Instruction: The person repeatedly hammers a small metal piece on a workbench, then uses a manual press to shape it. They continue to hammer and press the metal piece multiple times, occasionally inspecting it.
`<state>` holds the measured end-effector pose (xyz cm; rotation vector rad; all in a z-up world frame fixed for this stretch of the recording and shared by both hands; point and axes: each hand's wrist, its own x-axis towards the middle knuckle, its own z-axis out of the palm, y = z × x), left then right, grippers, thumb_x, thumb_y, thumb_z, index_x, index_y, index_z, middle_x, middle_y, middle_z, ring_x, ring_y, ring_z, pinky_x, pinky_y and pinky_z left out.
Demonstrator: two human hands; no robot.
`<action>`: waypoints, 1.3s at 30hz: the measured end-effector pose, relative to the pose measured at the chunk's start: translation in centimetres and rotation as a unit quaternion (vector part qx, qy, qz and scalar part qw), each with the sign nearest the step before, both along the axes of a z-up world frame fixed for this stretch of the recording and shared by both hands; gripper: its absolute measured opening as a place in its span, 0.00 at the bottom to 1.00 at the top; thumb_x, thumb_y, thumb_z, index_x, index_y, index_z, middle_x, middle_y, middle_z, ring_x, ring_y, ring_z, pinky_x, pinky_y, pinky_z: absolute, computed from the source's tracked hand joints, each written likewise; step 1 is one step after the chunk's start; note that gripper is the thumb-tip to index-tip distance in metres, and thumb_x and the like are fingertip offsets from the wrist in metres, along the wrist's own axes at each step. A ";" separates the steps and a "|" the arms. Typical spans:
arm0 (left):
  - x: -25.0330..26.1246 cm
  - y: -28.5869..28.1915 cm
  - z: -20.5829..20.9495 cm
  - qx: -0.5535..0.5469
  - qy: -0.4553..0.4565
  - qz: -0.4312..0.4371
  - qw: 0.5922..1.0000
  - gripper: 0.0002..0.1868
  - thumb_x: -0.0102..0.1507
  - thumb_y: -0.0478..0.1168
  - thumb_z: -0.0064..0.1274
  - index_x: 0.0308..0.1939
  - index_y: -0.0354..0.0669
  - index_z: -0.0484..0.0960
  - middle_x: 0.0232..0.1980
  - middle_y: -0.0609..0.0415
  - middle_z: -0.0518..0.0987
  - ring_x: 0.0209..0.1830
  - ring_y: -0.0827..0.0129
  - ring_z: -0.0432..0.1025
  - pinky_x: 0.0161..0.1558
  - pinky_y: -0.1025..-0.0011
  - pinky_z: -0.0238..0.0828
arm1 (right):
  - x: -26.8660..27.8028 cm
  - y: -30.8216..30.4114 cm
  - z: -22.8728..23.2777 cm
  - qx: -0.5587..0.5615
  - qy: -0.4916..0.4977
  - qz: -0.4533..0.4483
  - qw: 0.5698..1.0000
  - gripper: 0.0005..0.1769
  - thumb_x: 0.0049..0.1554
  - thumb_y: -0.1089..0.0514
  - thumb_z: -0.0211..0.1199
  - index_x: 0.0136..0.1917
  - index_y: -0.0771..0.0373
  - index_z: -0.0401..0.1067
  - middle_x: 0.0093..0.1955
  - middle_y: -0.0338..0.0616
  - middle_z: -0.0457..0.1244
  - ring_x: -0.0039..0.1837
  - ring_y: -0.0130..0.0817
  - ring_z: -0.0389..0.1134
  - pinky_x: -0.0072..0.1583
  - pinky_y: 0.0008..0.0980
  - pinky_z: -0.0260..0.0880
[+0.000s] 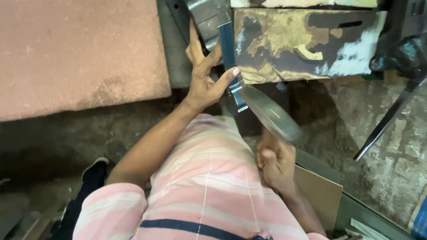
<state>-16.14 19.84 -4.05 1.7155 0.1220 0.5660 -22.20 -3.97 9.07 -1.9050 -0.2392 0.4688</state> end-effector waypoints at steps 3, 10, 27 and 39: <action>-0.9 -0.4 0.4 0.002 0.019 -0.001 1.000 0.31 0.69 0.45 0.67 0.75 0.54 0.74 0.87 0.31 0.32 0.83 0.51 0.41 0.81 0.59 0.34 | -0.1 -0.9 -0.8 -0.075 -0.014 0.034 0.997 0.23 0.67 0.39 0.57 0.44 0.62 0.68 0.31 0.34 0.59 0.32 0.21 0.59 0.35 0.24 0.59; -1.4 -0.4 4.7 0.167 -0.045 0.013 0.985 0.27 0.62 0.35 0.61 0.67 0.47 0.78 0.67 0.41 0.64 0.76 0.56 0.53 0.72 0.53 0.41 | 9.8 -7.9 -2.8 -0.125 0.000 -0.133 0.983 0.20 0.65 0.43 0.59 0.44 0.61 0.66 0.31 0.36 0.60 0.30 0.20 0.59 0.32 0.25 0.59; 12.8 -16.8 7.8 0.450 0.084 -0.176 0.872 0.10 0.62 0.42 0.53 0.42 0.42 0.83 0.40 0.52 0.80 0.50 0.60 0.73 0.60 0.58 0.65 | 30.9 -13.4 -1.3 -0.159 -0.341 0.259 0.889 0.12 0.54 0.63 0.69 0.52 0.65 0.75 0.50 0.54 0.68 0.55 0.52 0.69 0.57 0.46 0.69; 13.5 -20.6 2.8 0.207 0.214 0.035 0.954 0.38 0.58 0.51 0.67 0.69 0.45 0.73 0.58 0.55 0.79 0.61 0.55 0.64 0.67 0.51 0.51 | 31.2 -18.6 -4.7 -0.219 -0.176 0.099 0.955 0.14 0.58 0.66 0.65 0.57 0.59 0.79 0.48 0.49 0.67 0.45 0.45 0.70 0.47 0.40 0.70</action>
